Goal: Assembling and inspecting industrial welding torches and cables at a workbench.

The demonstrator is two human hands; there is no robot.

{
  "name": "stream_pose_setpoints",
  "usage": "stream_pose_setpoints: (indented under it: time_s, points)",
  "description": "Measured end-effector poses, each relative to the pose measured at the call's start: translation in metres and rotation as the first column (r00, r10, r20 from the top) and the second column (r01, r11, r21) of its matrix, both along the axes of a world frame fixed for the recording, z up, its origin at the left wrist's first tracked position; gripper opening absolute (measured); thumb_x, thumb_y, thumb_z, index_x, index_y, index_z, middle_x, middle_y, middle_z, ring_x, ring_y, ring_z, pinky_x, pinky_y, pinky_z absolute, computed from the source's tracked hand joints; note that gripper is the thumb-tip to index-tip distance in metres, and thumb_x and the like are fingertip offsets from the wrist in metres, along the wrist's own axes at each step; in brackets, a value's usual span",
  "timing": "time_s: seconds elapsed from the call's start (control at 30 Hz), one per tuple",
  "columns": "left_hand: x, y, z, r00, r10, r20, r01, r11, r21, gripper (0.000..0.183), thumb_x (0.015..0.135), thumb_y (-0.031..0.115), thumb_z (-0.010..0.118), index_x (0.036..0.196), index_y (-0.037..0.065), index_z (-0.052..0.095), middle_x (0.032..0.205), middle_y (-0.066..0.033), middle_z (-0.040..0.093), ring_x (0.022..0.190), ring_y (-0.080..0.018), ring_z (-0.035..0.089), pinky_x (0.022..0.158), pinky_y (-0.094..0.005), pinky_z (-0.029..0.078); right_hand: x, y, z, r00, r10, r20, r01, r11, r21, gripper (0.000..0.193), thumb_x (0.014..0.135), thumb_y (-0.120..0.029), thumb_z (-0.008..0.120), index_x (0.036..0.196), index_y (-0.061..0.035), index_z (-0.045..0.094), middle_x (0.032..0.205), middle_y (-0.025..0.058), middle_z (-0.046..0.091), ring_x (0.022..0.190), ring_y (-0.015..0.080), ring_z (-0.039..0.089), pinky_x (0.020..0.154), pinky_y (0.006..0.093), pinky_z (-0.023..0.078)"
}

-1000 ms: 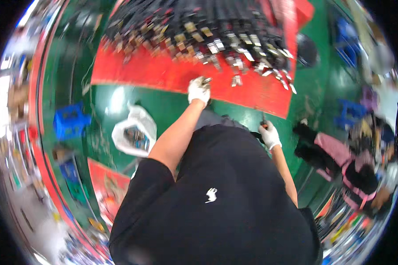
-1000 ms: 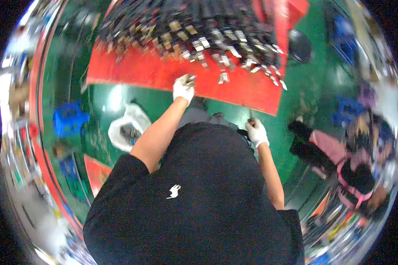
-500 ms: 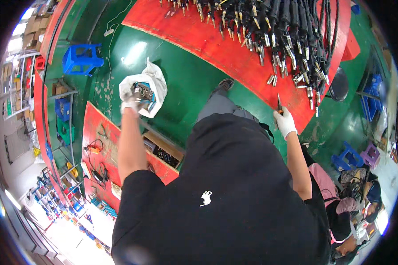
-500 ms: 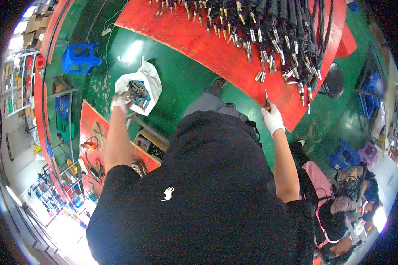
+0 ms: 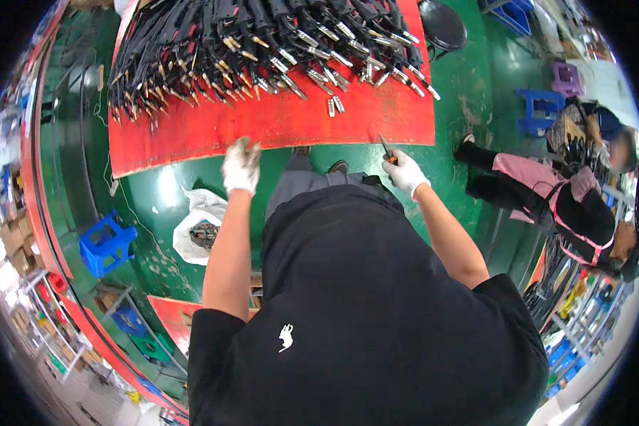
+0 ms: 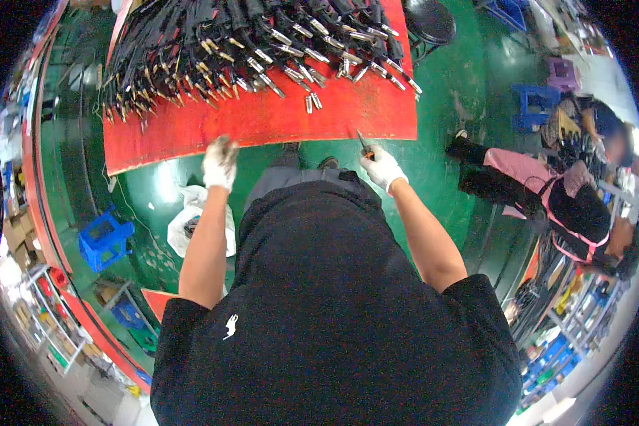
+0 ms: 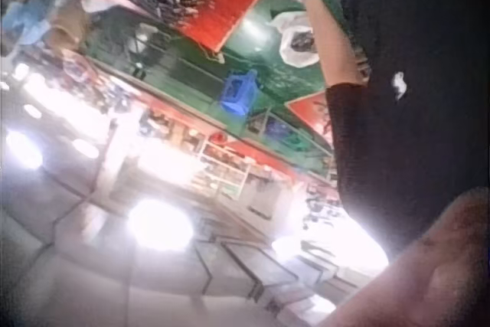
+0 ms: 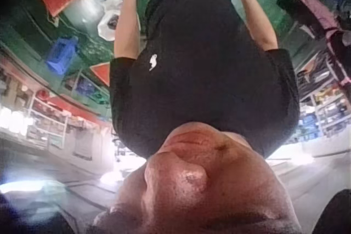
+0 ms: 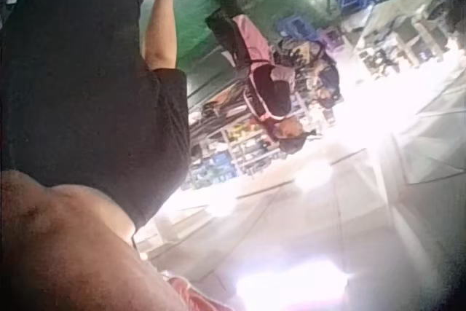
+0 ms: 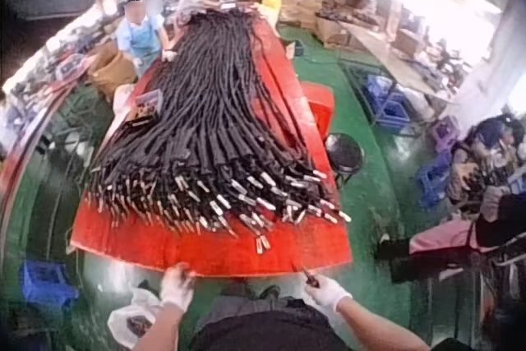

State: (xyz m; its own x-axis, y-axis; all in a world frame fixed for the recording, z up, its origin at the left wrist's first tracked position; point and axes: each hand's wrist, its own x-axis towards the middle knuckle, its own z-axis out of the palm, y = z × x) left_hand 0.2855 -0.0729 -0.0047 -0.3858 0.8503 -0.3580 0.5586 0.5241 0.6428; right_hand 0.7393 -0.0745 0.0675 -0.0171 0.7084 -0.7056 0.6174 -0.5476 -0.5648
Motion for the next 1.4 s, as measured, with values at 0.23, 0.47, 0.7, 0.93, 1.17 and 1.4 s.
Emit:
stream_pose_setpoints:
  time_s: [0.23,0.47,0.7,0.93,1.17,1.4]
  points:
    - [0.096,0.102,0.034,0.993,-0.103,-0.054,0.110,0.985,0.136,0.036,0.093,0.027,0.066,0.120,0.003,0.066,0.116,-0.0184,0.071,0.106,-0.0351,0.068,0.095,-0.0420,0.052,0.016,-0.034,0.022,0.936,-0.344,-0.074,0.336,0.936,-0.102,0.033,0.092,-0.022,0.067,0.119,-0.0045,0.060,0.081,0.0044,0.060,0.064,0.0137,0.058,0.056,0.0307,0.047]
    - [0.105,0.126,0.016,0.996,0.070,0.057,-0.068,0.997,-0.048,0.030,0.090,0.030,0.067,0.107,0.005,0.067,0.104,-0.0205,0.073,0.096,-0.0368,0.070,0.086,-0.0439,0.052,0.027,-0.067,0.009,0.932,-0.360,0.026,0.361,0.930,-0.064,0.037,0.091,-0.027,0.067,0.118,-0.0026,0.062,0.088,0.0107,0.065,0.074,0.0188,0.061,0.066,0.0347,0.050]
    - [0.141,0.143,0.069,0.891,-0.020,-0.454,0.018,1.000,-0.010,0.043,0.088,0.034,0.066,0.124,0.012,0.058,0.109,-0.0183,0.072,0.101,-0.0377,0.070,0.088,-0.0490,0.055,0.027,-0.065,0.033,0.913,-0.406,0.034,0.407,0.908,-0.096,0.036,0.092,-0.025,0.066,0.119,-0.0021,0.062,0.089,0.0089,0.065,0.074,0.0177,0.061,0.066,0.0337,0.050]
    - [0.117,0.187,0.056,0.835,-0.328,-0.442,0.158,0.912,-0.379,0.045,0.090,0.043,0.062,0.124,0.015,0.066,0.123,-0.0142,0.071,0.115,-0.0321,0.068,0.093,-0.0451,0.057,0.038,-0.057,0.032,0.903,-0.429,0.007,0.427,0.899,-0.094,0.037,0.091,-0.024,0.066,0.120,-0.0020,0.061,0.084,0.0065,0.062,0.067,0.0151,0.058,0.059,0.0318,0.048]
    - [0.129,0.165,0.037,0.818,-0.333,-0.469,0.249,0.940,-0.234,0.030,0.090,0.029,0.063,0.112,0.010,0.069,0.111,-0.0170,0.073,0.105,-0.0367,0.070,0.087,-0.0467,0.057,0.034,-0.058,0.039,0.891,-0.454,0.012,0.452,0.885,-0.114,0.038,0.091,-0.026,0.067,0.120,-0.0025,0.061,0.088,0.0075,0.063,0.069,0.0160,0.059,0.060,0.0325,0.049]
    - [0.177,0.107,0.029,0.900,-0.340,-0.274,0.364,0.931,0.040,0.039,0.089,0.028,0.061,0.124,0.010,0.062,0.110,-0.0259,0.068,0.101,-0.0434,0.067,0.088,-0.0525,0.053,0.044,-0.078,0.007,0.927,-0.371,0.057,0.373,0.926,-0.047,0.042,0.090,-0.029,0.067,0.123,-0.0036,0.061,0.092,0.0098,0.066,0.077,0.0187,0.062,0.069,0.0355,0.051]
